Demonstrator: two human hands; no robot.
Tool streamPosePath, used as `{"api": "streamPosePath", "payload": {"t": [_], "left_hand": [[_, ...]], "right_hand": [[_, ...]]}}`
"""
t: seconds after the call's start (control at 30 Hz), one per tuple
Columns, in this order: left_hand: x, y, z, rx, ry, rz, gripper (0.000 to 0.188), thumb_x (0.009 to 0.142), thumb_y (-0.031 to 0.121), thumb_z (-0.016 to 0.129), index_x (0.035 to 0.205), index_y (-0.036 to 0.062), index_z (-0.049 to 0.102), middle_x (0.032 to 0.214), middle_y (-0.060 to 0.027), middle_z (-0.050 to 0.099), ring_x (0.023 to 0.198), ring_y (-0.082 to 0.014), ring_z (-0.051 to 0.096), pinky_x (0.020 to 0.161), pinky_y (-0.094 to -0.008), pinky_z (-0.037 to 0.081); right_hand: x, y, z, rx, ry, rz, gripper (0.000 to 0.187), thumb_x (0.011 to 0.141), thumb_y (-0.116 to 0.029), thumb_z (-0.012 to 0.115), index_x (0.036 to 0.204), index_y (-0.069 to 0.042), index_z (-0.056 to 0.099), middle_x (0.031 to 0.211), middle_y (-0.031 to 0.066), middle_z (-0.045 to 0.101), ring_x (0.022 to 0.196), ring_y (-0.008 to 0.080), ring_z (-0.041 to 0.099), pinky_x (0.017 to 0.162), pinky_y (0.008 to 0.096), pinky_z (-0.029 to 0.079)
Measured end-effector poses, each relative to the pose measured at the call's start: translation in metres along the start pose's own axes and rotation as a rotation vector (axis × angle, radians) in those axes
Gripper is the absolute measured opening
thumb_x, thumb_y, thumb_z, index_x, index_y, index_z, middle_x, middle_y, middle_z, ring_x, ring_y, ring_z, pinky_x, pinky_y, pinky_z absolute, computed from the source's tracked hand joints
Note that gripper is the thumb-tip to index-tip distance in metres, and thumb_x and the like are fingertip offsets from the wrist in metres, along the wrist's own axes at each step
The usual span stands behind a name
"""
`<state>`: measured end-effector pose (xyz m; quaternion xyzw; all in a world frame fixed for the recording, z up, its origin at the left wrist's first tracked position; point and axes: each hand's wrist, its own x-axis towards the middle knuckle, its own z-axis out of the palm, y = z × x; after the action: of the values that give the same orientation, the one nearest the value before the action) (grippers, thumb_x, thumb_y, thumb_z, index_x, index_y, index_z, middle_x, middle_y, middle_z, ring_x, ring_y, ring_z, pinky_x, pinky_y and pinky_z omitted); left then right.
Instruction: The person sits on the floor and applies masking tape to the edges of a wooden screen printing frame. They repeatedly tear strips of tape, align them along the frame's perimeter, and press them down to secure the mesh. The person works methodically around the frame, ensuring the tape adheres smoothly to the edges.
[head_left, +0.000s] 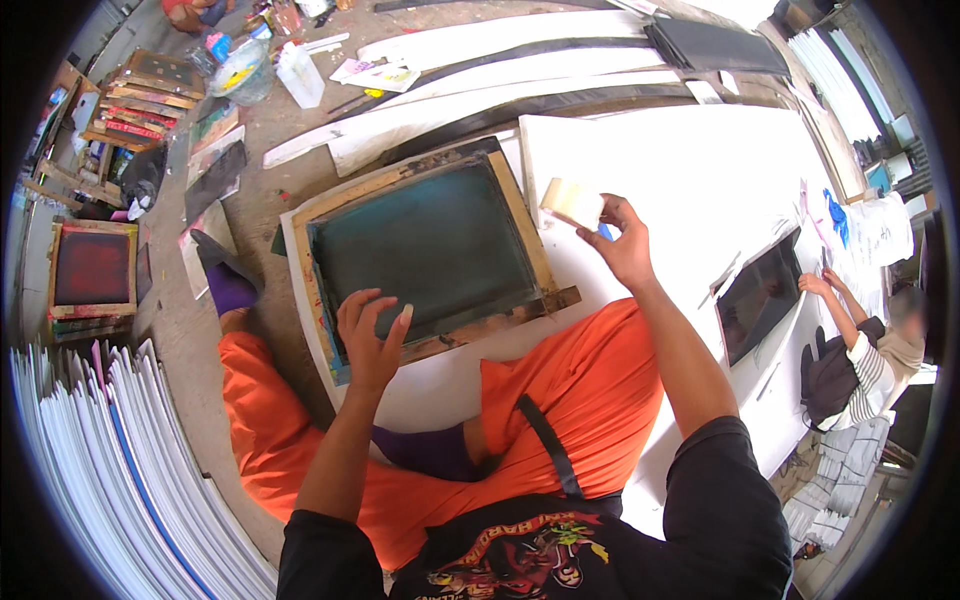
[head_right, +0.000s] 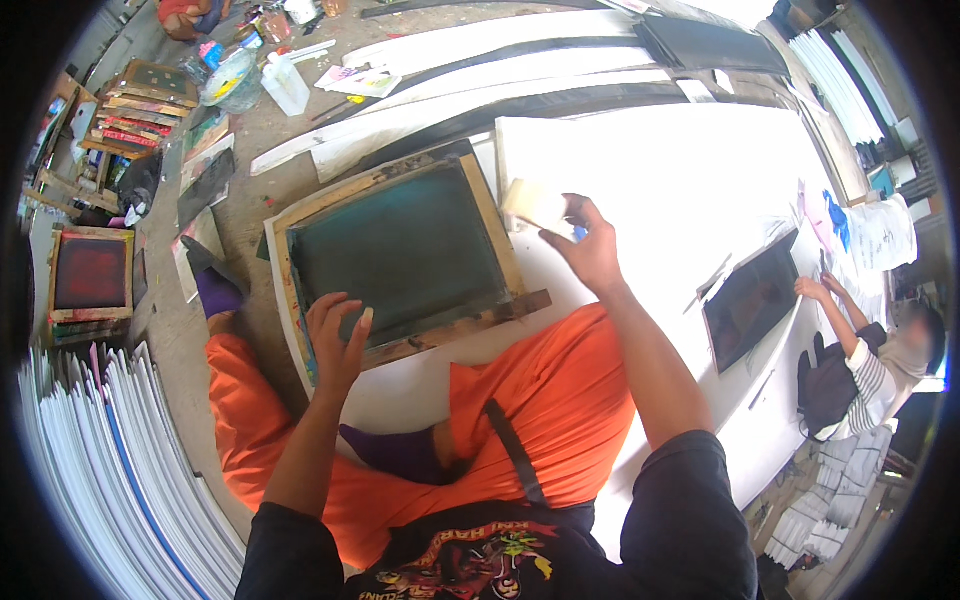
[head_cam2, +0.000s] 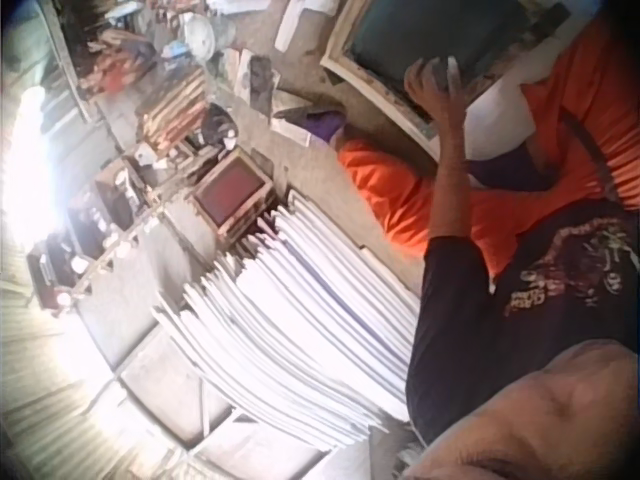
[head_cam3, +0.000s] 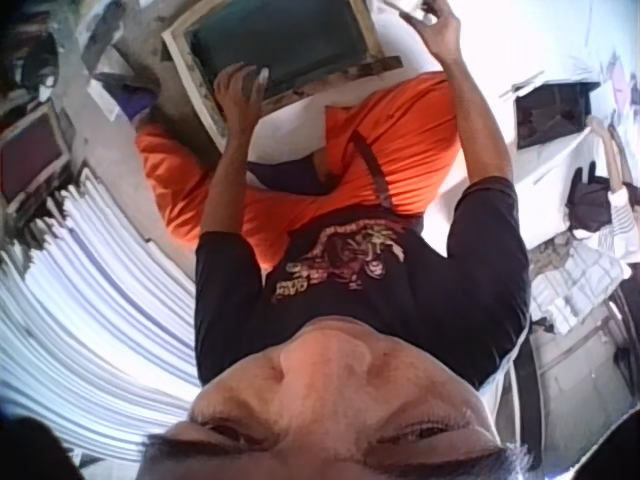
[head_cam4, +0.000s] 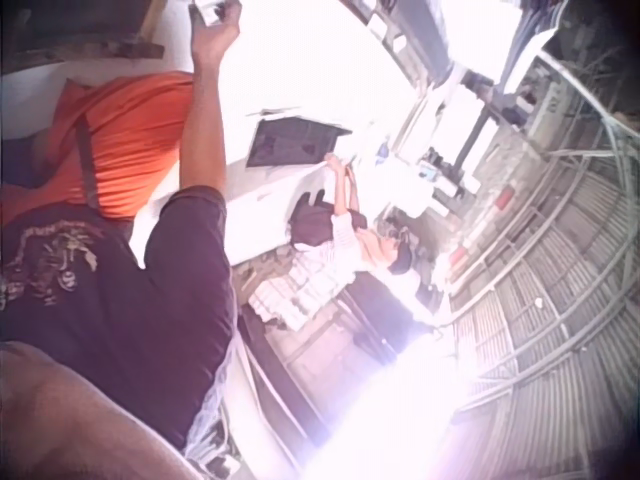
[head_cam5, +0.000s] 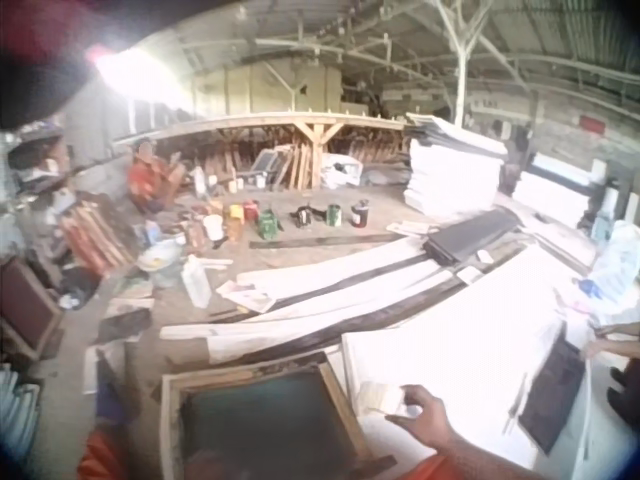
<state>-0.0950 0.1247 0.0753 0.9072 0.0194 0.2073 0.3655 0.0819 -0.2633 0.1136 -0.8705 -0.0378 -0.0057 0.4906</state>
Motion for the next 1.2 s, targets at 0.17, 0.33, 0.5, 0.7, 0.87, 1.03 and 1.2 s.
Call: {"api": "streamPosePath", "payload": {"t": [0.17, 0.33, 0.5, 0.7, 0.87, 1.03, 1.2], "left_hand": [[0.022, 0.038, -0.007, -0.466, 0.065, -0.288, 0.027, 0.1, 0.015, 0.072, 0.123, 0.0018, 0.068, 0.119, -0.0114, 0.068, 0.113, -0.0216, 0.063, 0.101, -0.0339, 0.047], [0.02, 0.063, -0.033, -0.82, 0.075, -0.385, 0.032, 0.105, 0.012, 0.065, 0.134, 0.0005, 0.063, 0.123, -0.0087, 0.069, 0.112, -0.0152, 0.064, 0.1, -0.0297, 0.049], [0.009, 0.077, -0.072, -0.714, 0.077, -0.383, 0.051, 0.097, 0.018, 0.073, 0.143, 0.0038, 0.058, 0.137, -0.0115, 0.065, 0.127, -0.0227, 0.059, 0.112, -0.0408, 0.043], [-0.009, 0.063, -0.091, -0.702, 0.194, -0.34, 0.06, 0.097, 0.029, 0.071, 0.149, 0.0051, 0.053, 0.147, -0.0134, 0.058, 0.135, -0.0268, 0.053, 0.118, -0.0454, 0.036], [-0.008, 0.075, -0.101, -0.786, 0.148, -0.348, 0.058, 0.101, 0.031, 0.064, 0.15, 0.0038, 0.05, 0.145, -0.0145, 0.058, 0.135, -0.0256, 0.052, 0.117, -0.0424, 0.037], [-0.008, 0.078, -0.1, -0.954, 0.087, -0.403, 0.061, 0.104, 0.034, 0.061, 0.153, 0.0006, 0.047, 0.144, -0.0147, 0.058, 0.134, -0.0241, 0.054, 0.117, -0.039, 0.037], [-0.011, 0.075, -0.093, -1.097, 0.027, -0.385, 0.073, 0.102, 0.039, 0.066, 0.158, -0.0018, 0.042, 0.145, -0.0144, 0.058, 0.134, -0.0242, 0.056, 0.116, -0.0392, 0.04]], "right_hand": [[-0.037, -0.046, 0.038, 0.445, -0.218, -0.259, 0.065, 0.082, 0.01, 0.082, 0.139, -0.002, 0.053, 0.145, 0.0166, 0.061, 0.134, 0.0286, 0.061, 0.112, 0.0439, 0.052], [-0.067, -0.088, 0.082, 0.651, -0.358, -0.4, 0.063, 0.084, 0.008, 0.082, 0.139, -0.006, 0.055, 0.148, 0.0172, 0.059, 0.144, 0.0298, 0.053, 0.118, 0.0466, 0.045], [-0.081, -0.125, 0.105, 0.43, -0.336, -0.603, 0.061, 0.075, 0.005, 0.085, 0.131, -0.006, 0.063, 0.14, 0.0145, 0.066, 0.138, 0.0308, 0.057, 0.114, 0.0436, 0.048], [-0.095, -0.183, 0.108, 0.022, -0.238, -0.789, 0.064, 0.062, -0.005, 0.089, 0.124, -0.01, 0.073, 0.125, 0.0036, 0.073, 0.12, 0.028, 0.06, 0.106, 0.0414, 0.05], [-0.1, -0.211, 0.114, -0.007, -0.218, -0.816, 0.072, 0.06, -0.011, 0.092, 0.129, -0.009, 0.072, 0.117, 0.0052, 0.074, 0.112, 0.0259, 0.058, 0.106, 0.0418, 0.046], [-0.105, -0.223, 0.116, 0.018, -0.263, -0.756, 0.087, 0.064, -0.01, 0.093, 0.144, -0.009, 0.06, 0.108, 0.0075, 0.072, 0.112, 0.0251, 0.057, 0.109, 0.0412, 0.044], [-0.109, -0.226, 0.12, 0.119, -0.32, -0.643, 0.096, 0.069, -0.006, 0.093, 0.154, -0.007, 0.048, 0.106, 0.0096, 0.071, 0.109, 0.0213, 0.063, 0.109, 0.0386, 0.045]]}}
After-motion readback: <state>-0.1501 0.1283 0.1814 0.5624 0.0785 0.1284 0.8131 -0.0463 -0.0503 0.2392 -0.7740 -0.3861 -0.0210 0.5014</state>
